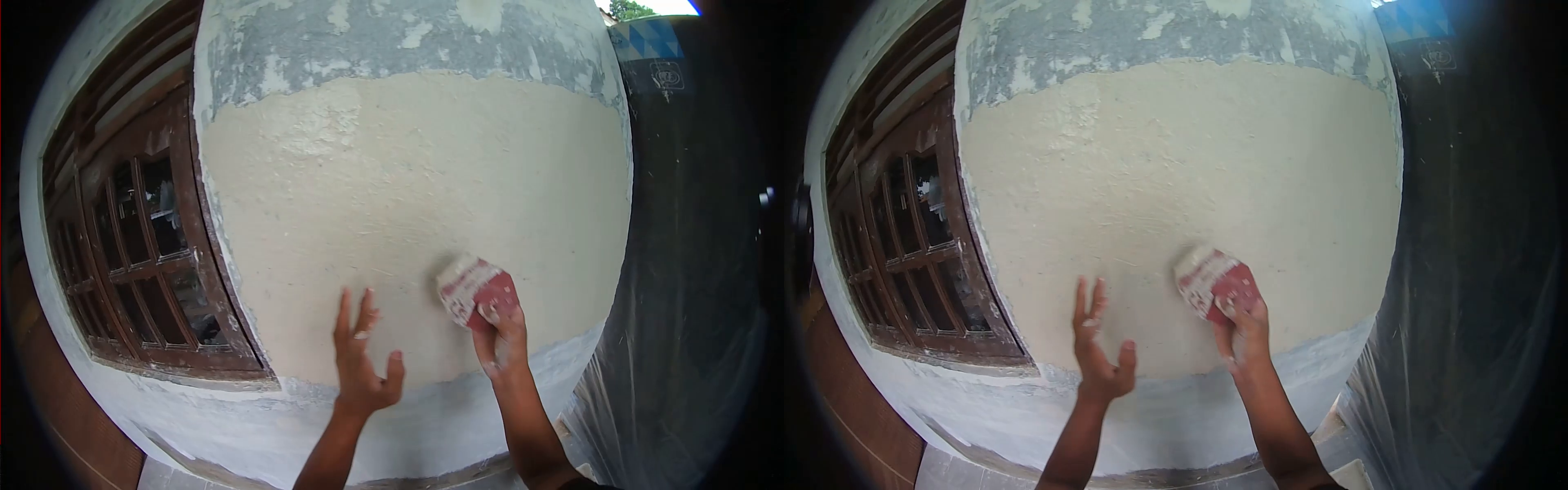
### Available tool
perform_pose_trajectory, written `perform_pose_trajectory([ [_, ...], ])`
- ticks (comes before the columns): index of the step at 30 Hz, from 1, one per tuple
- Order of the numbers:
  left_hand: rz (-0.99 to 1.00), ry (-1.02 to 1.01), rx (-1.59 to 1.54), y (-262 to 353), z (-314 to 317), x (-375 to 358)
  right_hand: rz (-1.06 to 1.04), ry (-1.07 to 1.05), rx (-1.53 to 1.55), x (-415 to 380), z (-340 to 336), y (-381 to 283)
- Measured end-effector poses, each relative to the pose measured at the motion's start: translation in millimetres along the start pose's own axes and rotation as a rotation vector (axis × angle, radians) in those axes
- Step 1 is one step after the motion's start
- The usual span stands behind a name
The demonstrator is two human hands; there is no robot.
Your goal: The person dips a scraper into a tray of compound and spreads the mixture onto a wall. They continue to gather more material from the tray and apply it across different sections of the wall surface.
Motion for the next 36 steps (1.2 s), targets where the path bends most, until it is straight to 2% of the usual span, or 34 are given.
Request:
perform_pose_trajectory([
  [1, 0.012, 0.018, 0.064, -5, -16, 5, -0.005, -0.007, 0.003, 9, 17, 6],
  [3, 0.008, 0.105, 0.072, -27, -47, 9, -0.077, -0.158, -0.150, 31, 60, 11],
  [5, 0.001, 0.185, 0.123, -50, -75, 16, -0.266, -0.388, -0.383, 57, 99, 10],
  [7, -0.060, 0.242, 0.147, -67, -102, 25, -0.596, -0.568, -0.852, 62, 164, -11],
  [8, -0.051, 0.246, 0.143, -78, -113, 30, -0.606, -0.569, -0.853, 77, 178, -10],
  [10, -0.020, 0.358, 0.141, -99, -139, 37, -1.359, -0.824, -1.366, 77, 221, -9],
  [11, -0.036, 0.374, 0.138, -102, -149, 42, -1.367, -0.819, -1.371, 89, 227, -8],
  [13, -0.042, 0.380, 0.127, -119, -164, 47, -1.505, -0.990, -1.543, 98, 235, 2],
  [14, -0.057, 0.391, 0.120, -127, -169, 48, -1.514, -0.991, -1.555, 100, 235, -2],
  [19, -0.044, 0.357, 0.067, -147, -162, 50, -1.658, -1.197, -1.760, 111, 245, 0],
  [24, -0.136, 0.336, -0.027, -152, -140, 51, -1.607, -1.333, -1.750, 128, 252, -6],
  [29, -0.091, 0.414, -0.033, -150, -130, 54, -1.569, -1.409, -1.754, 140, 226, -34],
  [31, -0.085, 0.431, 0.019, -149, -129, 55, -1.711, -1.400, -1.633, 136, 231, -44],
  [32, -0.096, 0.438, 0.025, -149, -128, 54, -1.706, -1.414, -1.620, 141, 233, -38],
  [34, -0.151, 0.444, 0.066, -151, -127, 54, -1.828, -1.432, -1.591, 145, 246, -20],
  [36, -0.128, 0.464, 0.078, -149, -128, 55, -1.819, -1.470, -1.570, 148, 239, -19],
])
Point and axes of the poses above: each hand's wrist, its own x-axis towards the middle knuckle, its own z-axis out of the palm, y = z × x, the point moved 6 cm from there along x, towards the middle knuckle, and after that the axes turned 9 degrees about -z, right-handed, at the moved point
